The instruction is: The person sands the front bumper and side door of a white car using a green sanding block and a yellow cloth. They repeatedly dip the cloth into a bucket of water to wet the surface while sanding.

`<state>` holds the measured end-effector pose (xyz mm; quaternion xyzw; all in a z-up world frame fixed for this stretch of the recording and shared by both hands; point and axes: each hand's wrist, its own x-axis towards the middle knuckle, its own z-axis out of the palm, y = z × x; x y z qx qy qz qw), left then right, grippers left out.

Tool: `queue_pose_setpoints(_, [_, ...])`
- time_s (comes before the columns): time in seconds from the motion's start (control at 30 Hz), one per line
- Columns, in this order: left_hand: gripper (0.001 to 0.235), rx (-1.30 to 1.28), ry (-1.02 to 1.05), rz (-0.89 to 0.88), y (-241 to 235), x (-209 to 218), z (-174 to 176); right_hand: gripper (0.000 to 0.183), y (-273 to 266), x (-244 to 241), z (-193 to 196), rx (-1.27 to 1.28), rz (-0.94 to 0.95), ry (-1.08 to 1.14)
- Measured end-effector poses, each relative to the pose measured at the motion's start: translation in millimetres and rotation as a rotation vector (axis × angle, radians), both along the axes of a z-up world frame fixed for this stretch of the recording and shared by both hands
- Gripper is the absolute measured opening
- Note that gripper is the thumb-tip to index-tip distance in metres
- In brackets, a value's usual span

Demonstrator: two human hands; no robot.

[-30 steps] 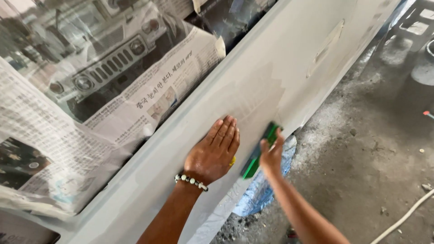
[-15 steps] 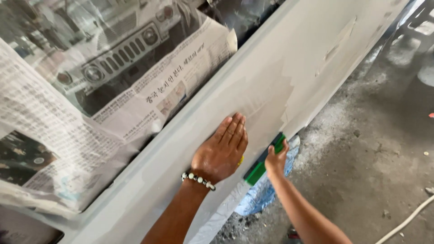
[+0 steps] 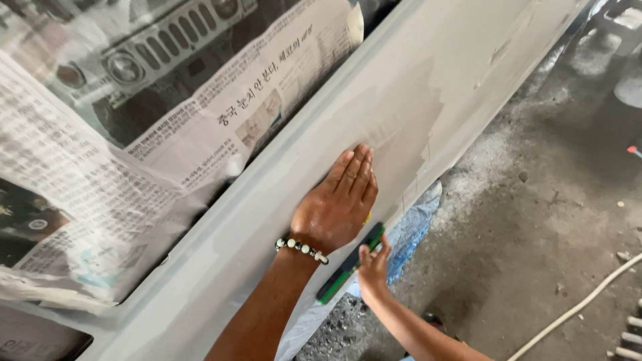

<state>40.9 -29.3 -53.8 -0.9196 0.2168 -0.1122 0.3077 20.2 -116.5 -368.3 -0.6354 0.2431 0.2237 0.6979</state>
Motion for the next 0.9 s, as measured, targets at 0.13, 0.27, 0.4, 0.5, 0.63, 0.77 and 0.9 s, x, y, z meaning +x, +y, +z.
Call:
queue_pose_setpoints(0.13, [0.054, 0.029, -0.044, -0.013, 0.7, -3.2, -2.0, 0.075, 9.0, -11.8, -65.1, -0.088, 0.054, -0.632])
queue_pose_setpoints(0.27, [0.053, 0.002, -0.036, -0.034, 0.8, -1.4, 0.0, 0.063, 9.2, -16.0, 17.2, -0.063, 0.025, 0.305])
queue_pose_setpoints(0.4, [0.055, 0.003, 0.063, 0.016, -3.0, -1.5, -6.3, 0.072, 19.0, -61.9, -2.2, 0.071, 0.045, 0.049])
queue_pose_setpoints(0.5, [0.055, 0.021, 0.087, 0.025, -2.4, -4.4, -10.1, 0.070, 26.1, -55.6, -47.6, 0.086, 0.029, -0.006])
queue_pose_setpoints(0.63, [0.054, 0.059, 0.092, 0.029, 0.4, -10.1, -36.1, 0.066, 37.5, -61.9, -139.9, -0.080, -0.055, -0.343])
queue_pose_setpoints(0.77, [0.056, 0.058, 0.188, 0.017, 5.2, -50.7, -82.1, 0.070, 37.3, -83.1, -40.8, 0.235, -0.068, -0.134])
queue_pose_setpoints(0.9, [0.057, 0.071, 0.267, 0.035, 18.0, -83.2, -99.7, 0.069, 34.7, -66.2, -35.1, 0.059, -0.080, 0.009])
